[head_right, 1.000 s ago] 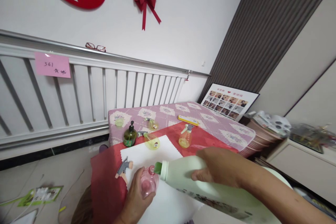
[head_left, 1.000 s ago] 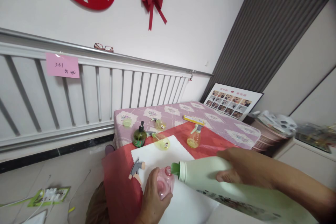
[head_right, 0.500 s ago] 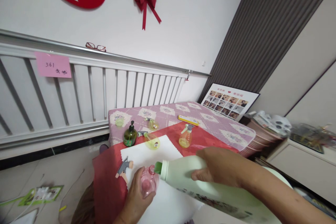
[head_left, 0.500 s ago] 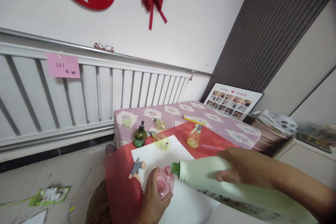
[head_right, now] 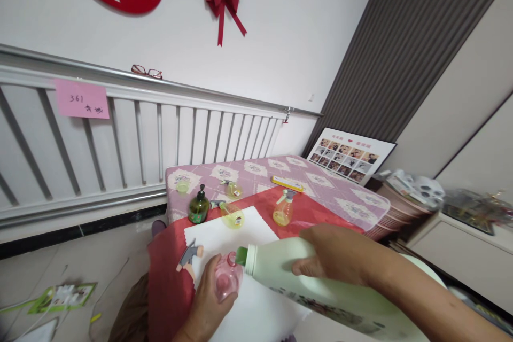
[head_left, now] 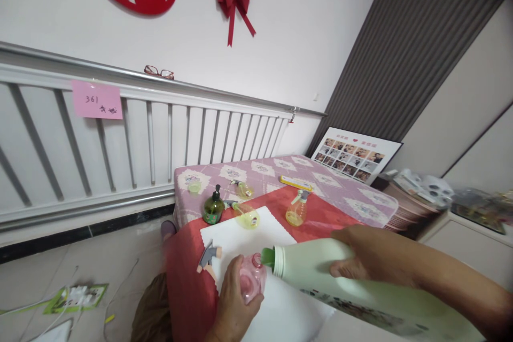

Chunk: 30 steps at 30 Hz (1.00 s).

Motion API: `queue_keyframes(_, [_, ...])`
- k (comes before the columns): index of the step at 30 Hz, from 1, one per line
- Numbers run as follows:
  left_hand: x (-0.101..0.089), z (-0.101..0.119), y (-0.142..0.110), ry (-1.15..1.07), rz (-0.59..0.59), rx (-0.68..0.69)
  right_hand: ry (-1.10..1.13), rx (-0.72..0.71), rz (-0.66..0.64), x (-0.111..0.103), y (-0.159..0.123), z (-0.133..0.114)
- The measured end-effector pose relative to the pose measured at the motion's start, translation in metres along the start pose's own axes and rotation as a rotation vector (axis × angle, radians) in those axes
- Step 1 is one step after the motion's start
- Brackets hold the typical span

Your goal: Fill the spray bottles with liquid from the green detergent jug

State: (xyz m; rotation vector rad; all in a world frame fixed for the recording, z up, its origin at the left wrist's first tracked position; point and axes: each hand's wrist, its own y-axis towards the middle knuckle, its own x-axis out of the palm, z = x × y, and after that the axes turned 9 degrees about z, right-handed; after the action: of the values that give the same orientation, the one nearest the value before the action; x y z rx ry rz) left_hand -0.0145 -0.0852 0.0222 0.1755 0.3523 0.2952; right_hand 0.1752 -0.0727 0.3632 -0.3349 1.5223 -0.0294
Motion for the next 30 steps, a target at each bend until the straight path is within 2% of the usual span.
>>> queue_keyframes(5, [0.0008, -0.0016, -0.0003, 0.004, 0.029, 0.014, -0.013, -0.017, 0.015, 0.002, 0.0002, 0.0032])
queue_keyframes(30, [-0.0008, 0.0011, 0.0004, 0.007, -0.014, 0.013, -0.038, -0.025, 0.016, 0.003, 0.002, 0.0044])
